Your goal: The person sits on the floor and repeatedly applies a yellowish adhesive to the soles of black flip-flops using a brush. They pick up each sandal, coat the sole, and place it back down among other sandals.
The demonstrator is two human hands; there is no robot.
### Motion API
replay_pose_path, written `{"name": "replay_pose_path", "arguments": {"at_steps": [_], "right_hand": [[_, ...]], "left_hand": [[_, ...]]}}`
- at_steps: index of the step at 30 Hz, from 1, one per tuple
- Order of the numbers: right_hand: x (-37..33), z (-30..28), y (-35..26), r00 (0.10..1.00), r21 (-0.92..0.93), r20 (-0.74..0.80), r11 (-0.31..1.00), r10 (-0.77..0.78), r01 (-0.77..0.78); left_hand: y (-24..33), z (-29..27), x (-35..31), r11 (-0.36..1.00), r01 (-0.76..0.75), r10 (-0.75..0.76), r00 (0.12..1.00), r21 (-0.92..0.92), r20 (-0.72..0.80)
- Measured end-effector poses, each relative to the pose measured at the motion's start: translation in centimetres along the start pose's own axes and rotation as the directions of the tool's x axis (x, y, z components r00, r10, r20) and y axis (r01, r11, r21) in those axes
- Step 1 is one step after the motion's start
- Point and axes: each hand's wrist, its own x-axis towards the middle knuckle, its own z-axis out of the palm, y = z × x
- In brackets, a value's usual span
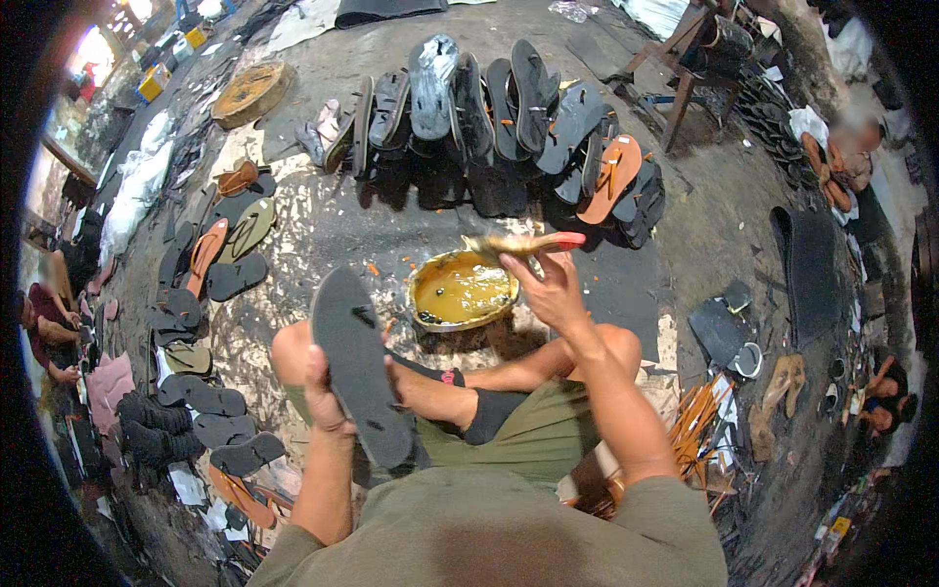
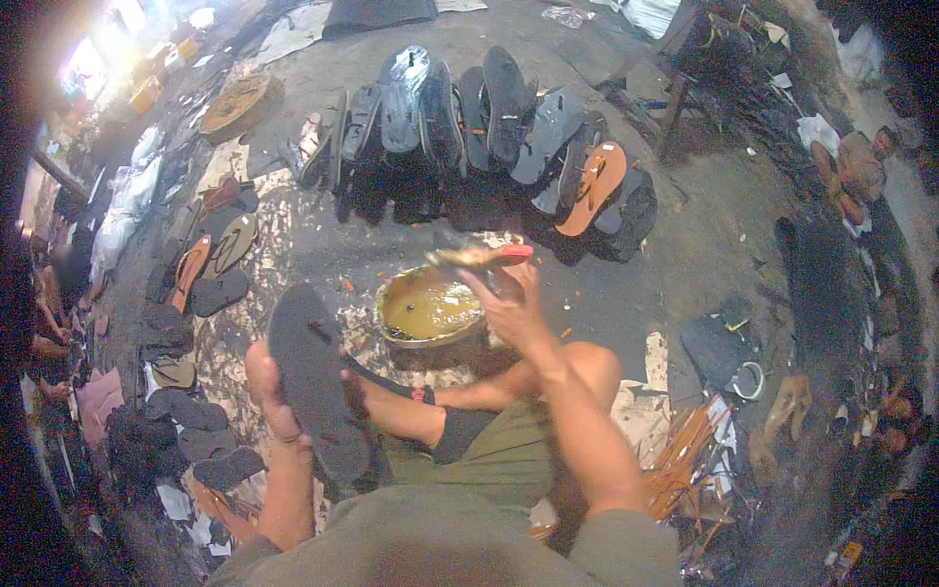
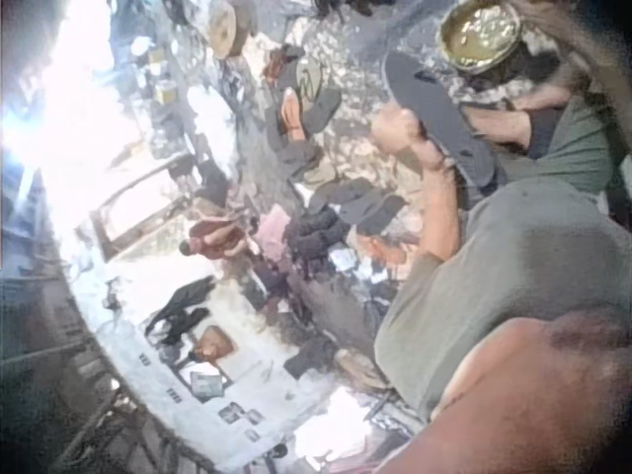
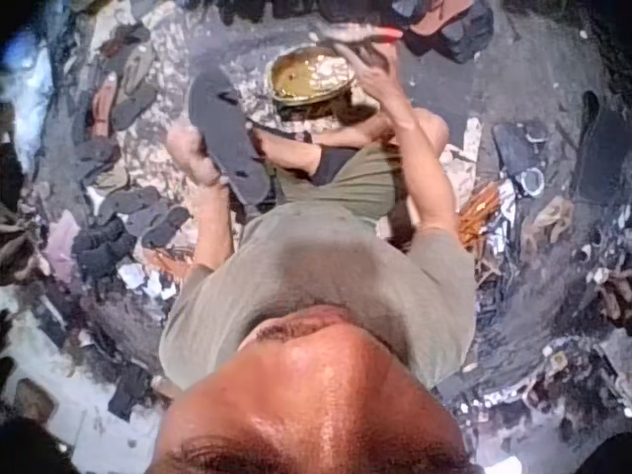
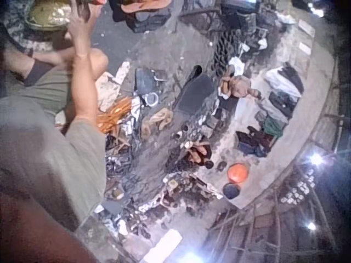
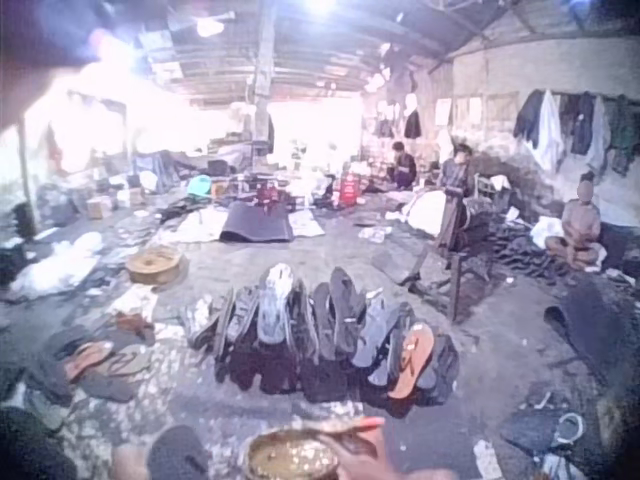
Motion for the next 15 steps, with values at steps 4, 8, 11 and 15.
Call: {"name": "replay_pose_path", "arguments": {"at_steps": [4,8,11,15], "right_hand": [[-1.2,-3.3,1.1,0.956,-0.214,0.089,0.943,0.279,-0.255],[1.9,-4.3,-12.5,0.851,0.616,0.157,0.623,0.502,-0.482],[0.1,1.0,-14.7,0.964,0.601,-0.03,0.775,0.265,-0.195],[3.4,1.3,-13.9,0.957,0.578,-0.07,0.793,0.282,-0.192]], "left_hand": [[-2.1,1.6,1.7,0.98,0.07,-0.077,0.997,-0.187,-0.026],[-4.3,1.7,2.3,0.941,0.174,-0.166,0.985,-0.29,0.051],[-5.1,5.1,3.0,0.906,0.191,-0.19,0.981,-0.377,0.041],[-5.6,3.4,1.0,0.901,0.243,-0.168,0.96,-0.36,0.225]]}}
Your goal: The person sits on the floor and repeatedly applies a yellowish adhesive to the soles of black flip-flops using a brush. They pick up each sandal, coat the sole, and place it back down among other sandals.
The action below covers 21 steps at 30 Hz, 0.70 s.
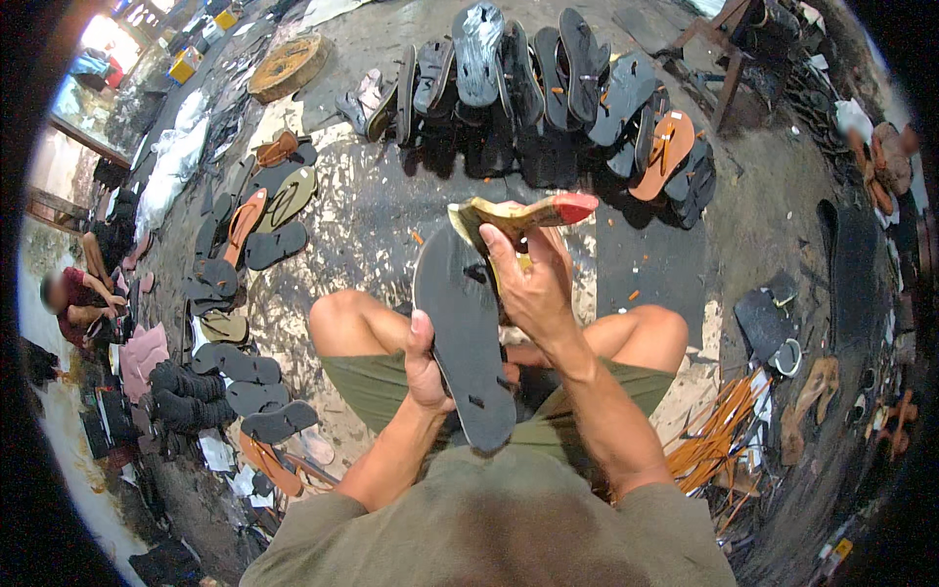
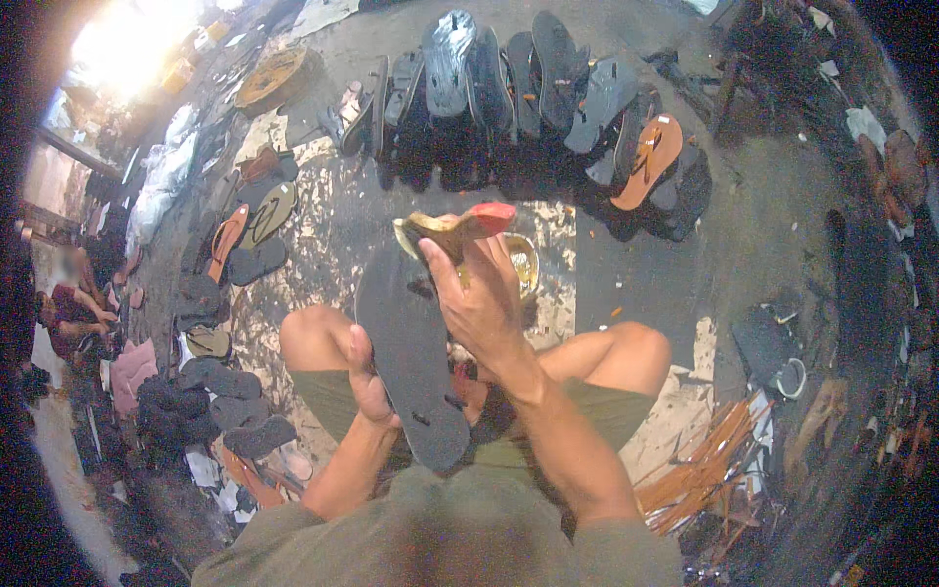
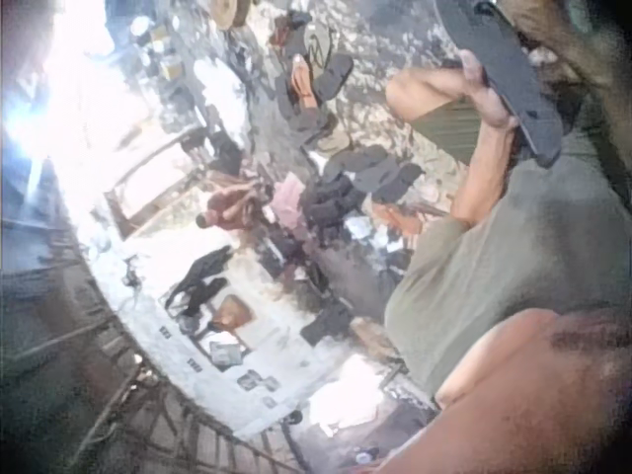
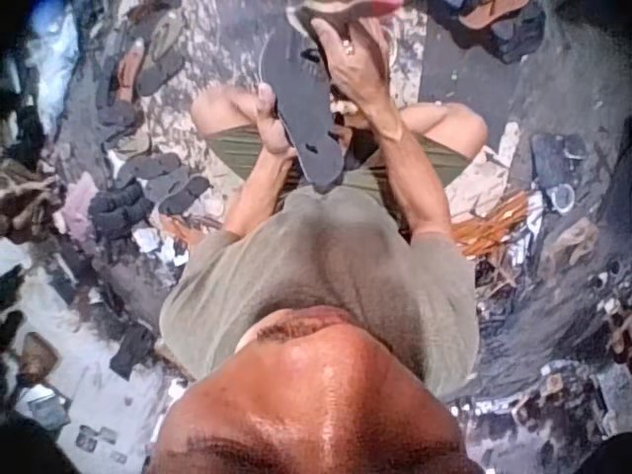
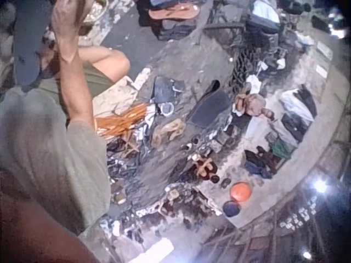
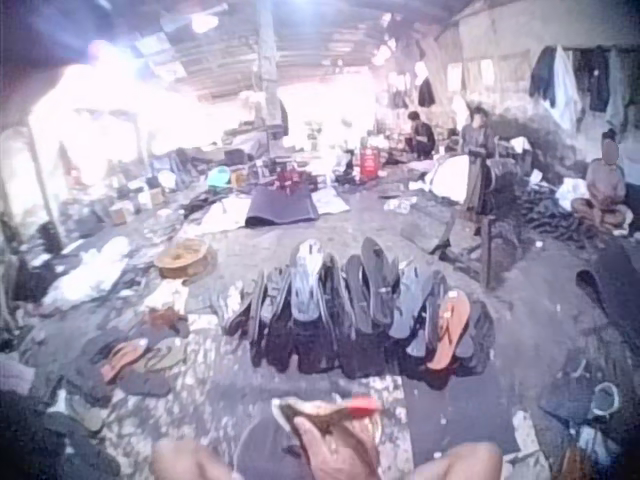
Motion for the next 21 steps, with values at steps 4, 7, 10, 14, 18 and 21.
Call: {"name": "replay_pose_path", "arguments": {"at_steps": [4,7,10,14,18,21], "right_hand": [[-4.8,0.1,-2.5,0.986,0.068,0.148,0.996,-0.071,0.061],[-2.5,-0.2,-0.6,0.995,-0.046,0.099,0.999,-0.011,0.016],[1.1,-0.8,1.8,0.988,-0.162,0.146,0.984,-0.048,0.072],[0.4,-2.4,9.8,0.931,-0.615,0.281,0.788,0.234,-0.013],[-0.9,-2.3,13.5,0.933,-0.75,0.352,0.621,0.08,0.23],[0.9,-2.2,9.8,0.96,-0.263,-0.038,0.93,-0.276,0.257]], "left_hand": [[1.7,2.1,1.9,0.991,-0.11,0.114,0.992,0.07,-0.057],[0.8,1.7,1.3,0.99,-0.137,0.138,0.98,0.018,-0.145],[0.5,0.2,-0.9,0.994,-0.068,0.07,0.997,-0.086,0.027],[0.7,-3.8,-5.7,1.0,0.03,-0.031,0.988,-0.007,-0.152],[-0.4,-3.7,-10.7,0.968,0.14,-0.064,0.94,0.208,-0.335],[-0.2,-4.2,-10.2,0.954,0.159,-0.024,0.885,0.255,-0.464]]}}
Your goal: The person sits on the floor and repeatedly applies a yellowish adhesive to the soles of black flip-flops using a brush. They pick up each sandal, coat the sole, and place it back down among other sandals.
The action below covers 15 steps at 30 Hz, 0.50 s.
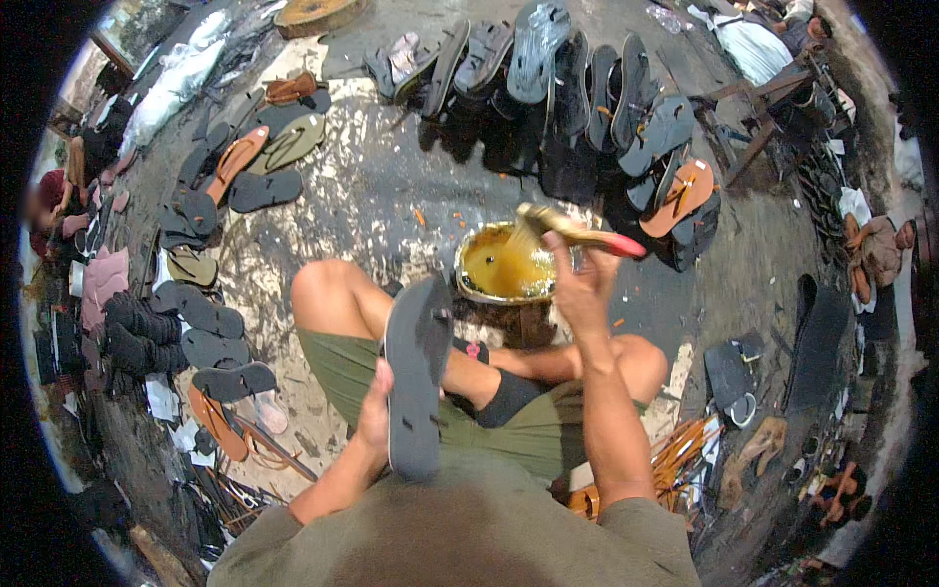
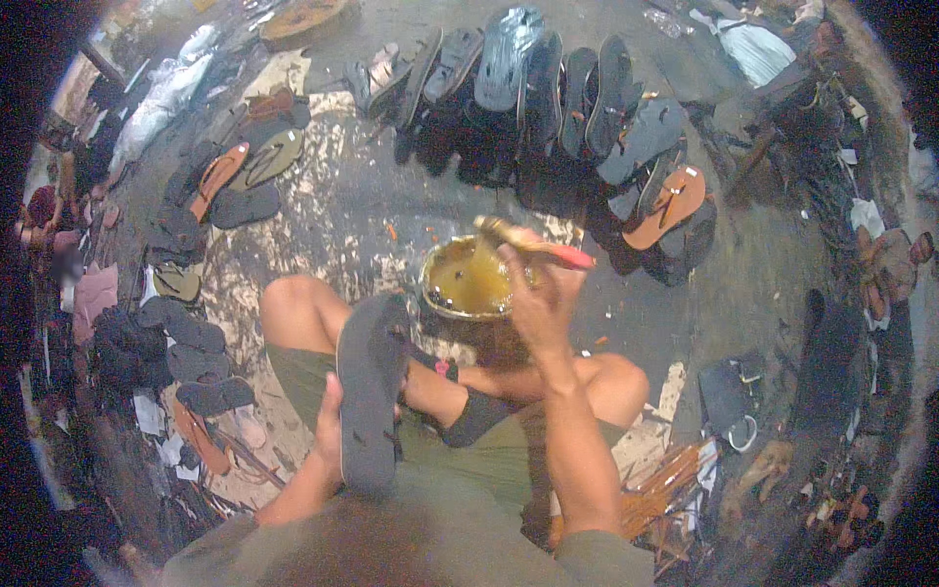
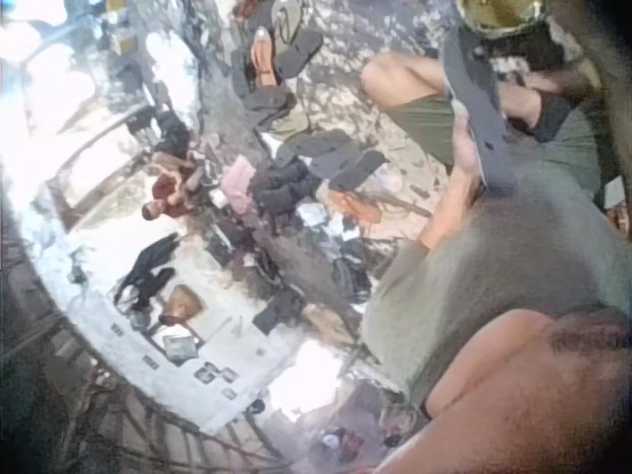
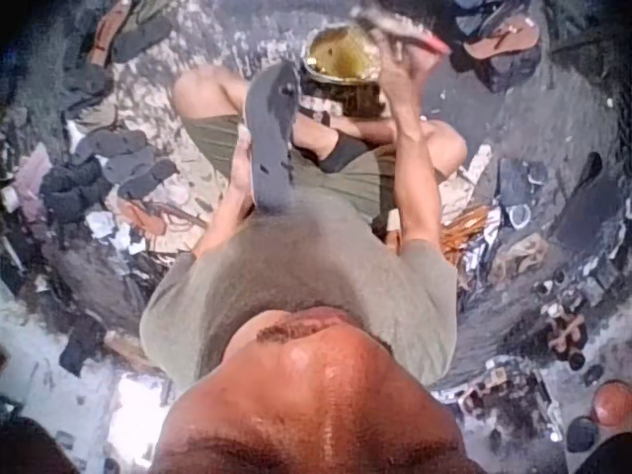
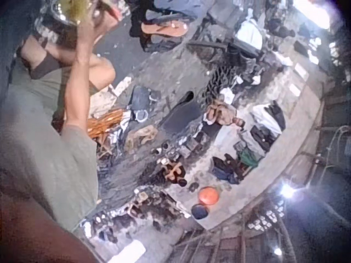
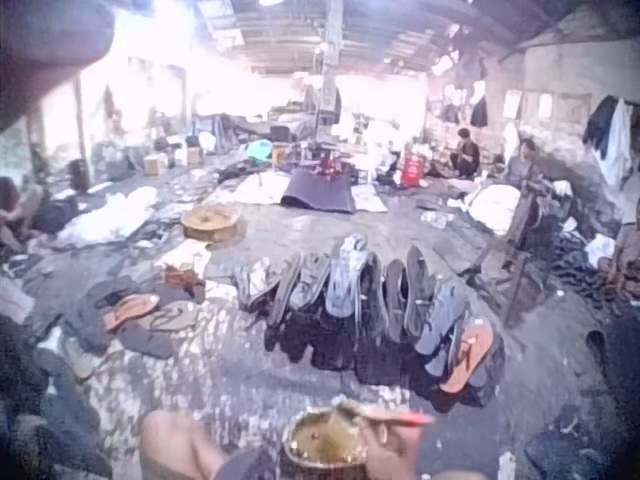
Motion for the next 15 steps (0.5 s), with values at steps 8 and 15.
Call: {"name": "replay_pose_path", "arguments": {"at_steps": [8,15], "right_hand": [[0.6,-9.4,0.6,0.942,-0.688,0.243,0.726,0.23,0.001],[-2.4,1.1,-12.4,0.913,0.256,0.237,0.886,0.331,-0.387]], "left_hand": [[6.0,5.9,10.7,0.936,-0.187,0.19,0.982,-0.297,-0.019],[8.3,11.9,12.1,0.891,-0.128,0.281,0.909,-0.435,0.309]]}}
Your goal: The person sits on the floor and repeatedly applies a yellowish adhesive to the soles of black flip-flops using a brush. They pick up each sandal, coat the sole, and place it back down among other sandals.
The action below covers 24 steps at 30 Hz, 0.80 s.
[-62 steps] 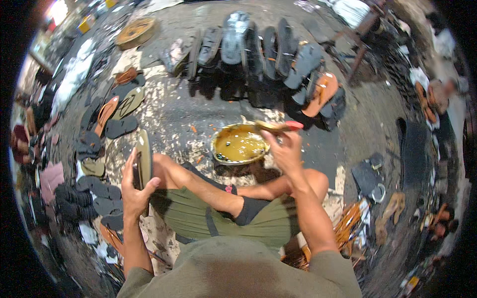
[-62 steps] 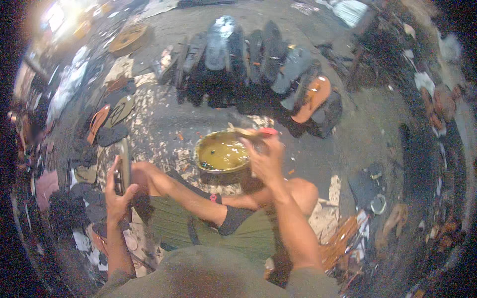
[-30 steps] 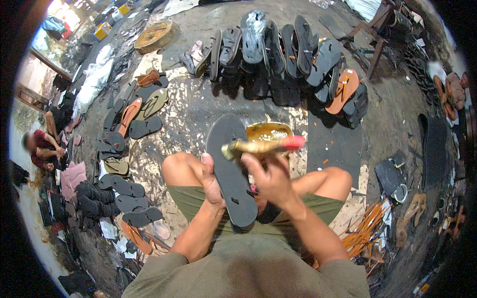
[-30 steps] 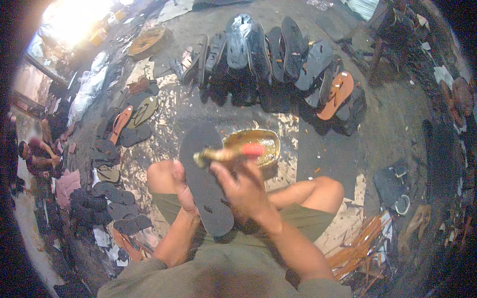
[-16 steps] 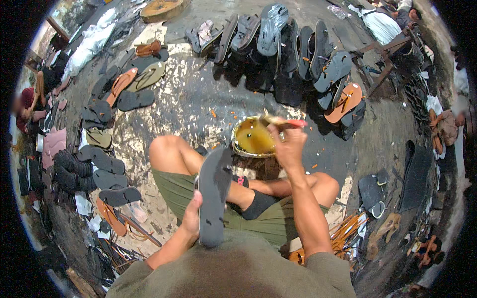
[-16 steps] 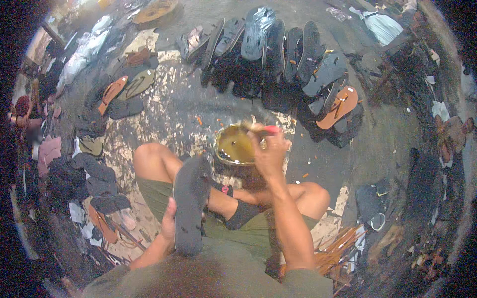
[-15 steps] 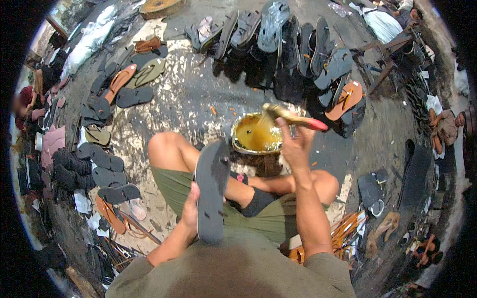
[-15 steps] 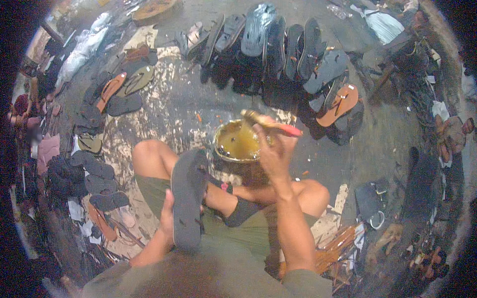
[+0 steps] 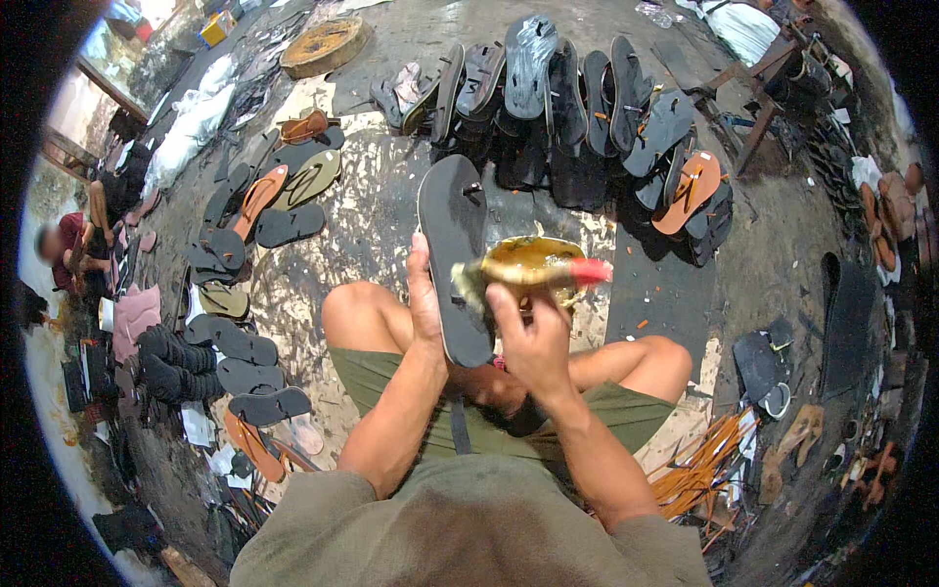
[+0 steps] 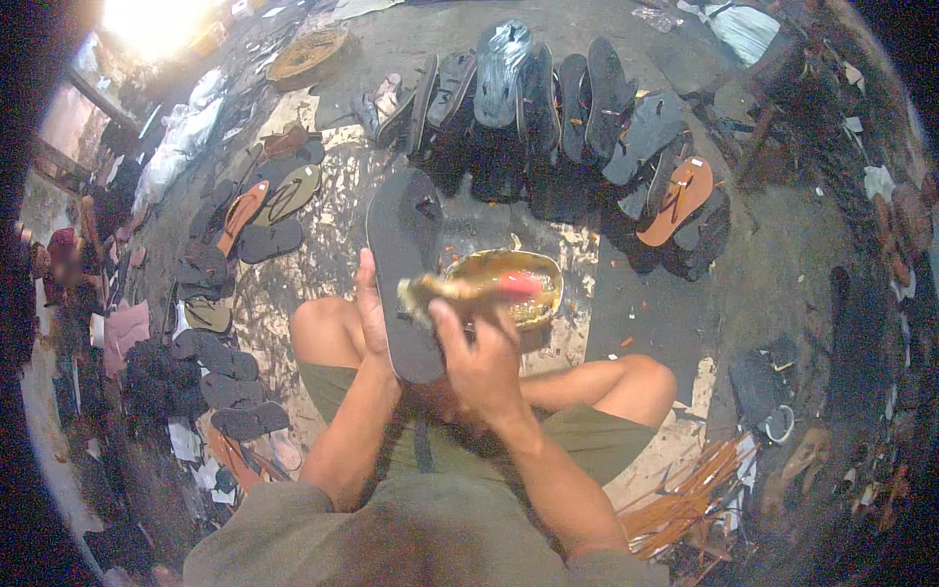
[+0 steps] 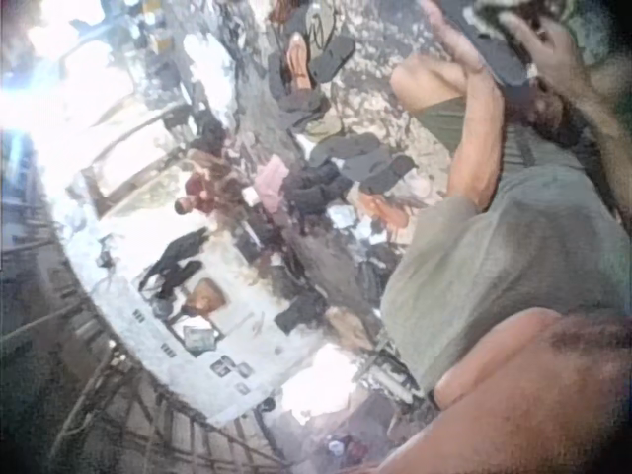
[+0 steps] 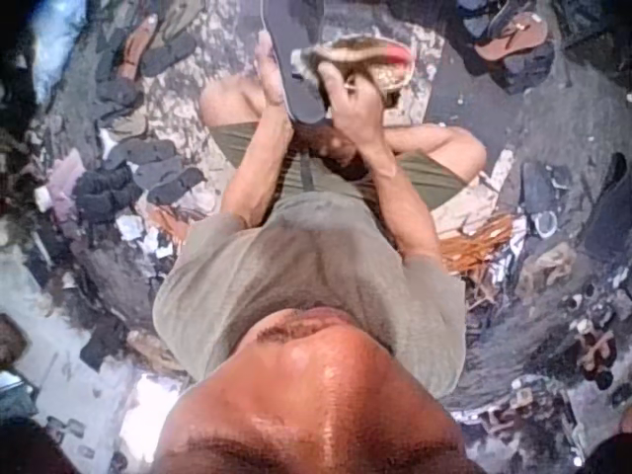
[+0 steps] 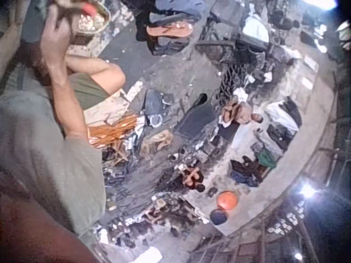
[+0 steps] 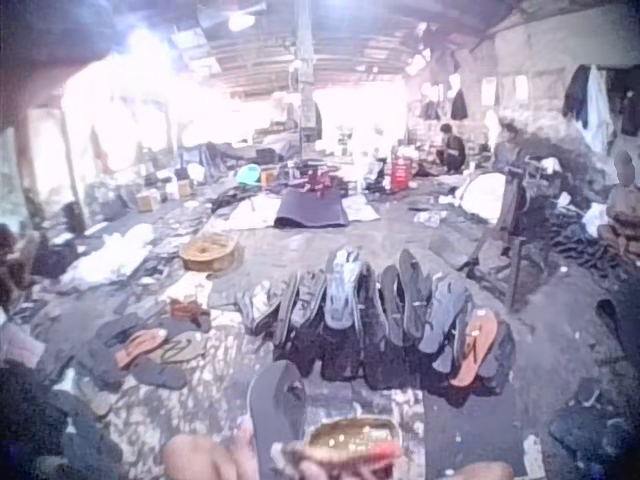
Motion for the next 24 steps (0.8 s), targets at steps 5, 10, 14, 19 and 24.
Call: {"name": "replay_pose_path", "arguments": {"at_steps": [5,10,14,19,24], "right_hand": [[-0.1,-0.6,0.9,0.939,-0.097,0.22,0.952,-0.264,0.29],[3.2,-0.6,0.4,0.864,0.125,0.329,0.924,-0.381,0.361],[8.2,0.8,1.3,0.81,-0.082,0.306,0.834,-0.5,0.546],[4.4,1.7,1.6,0.81,0.144,0.474,0.938,-0.346,0.316],[5.7,-2.4,0.9,0.983,0.016,0.18,0.999,0.031,-0.034]], "left_hand": [[3.1,-3.4,0.3,1.0,0.003,0.0,0.994,-0.029,0.106],[2.5,-2.1,1.0,0.996,0.035,-0.049,0.981,-0.078,-0.187],[2.3,-2.3,1.0,0.866,0.131,-0.135,0.99,-0.483,0.027],[8.4,-10.2,6.9,0.992,0.11,-0.112,0.993,0.06,0.04],[16.9,-7.3,21.6,0.92,-0.128,0.174,0.98,0.37,-0.093]]}}
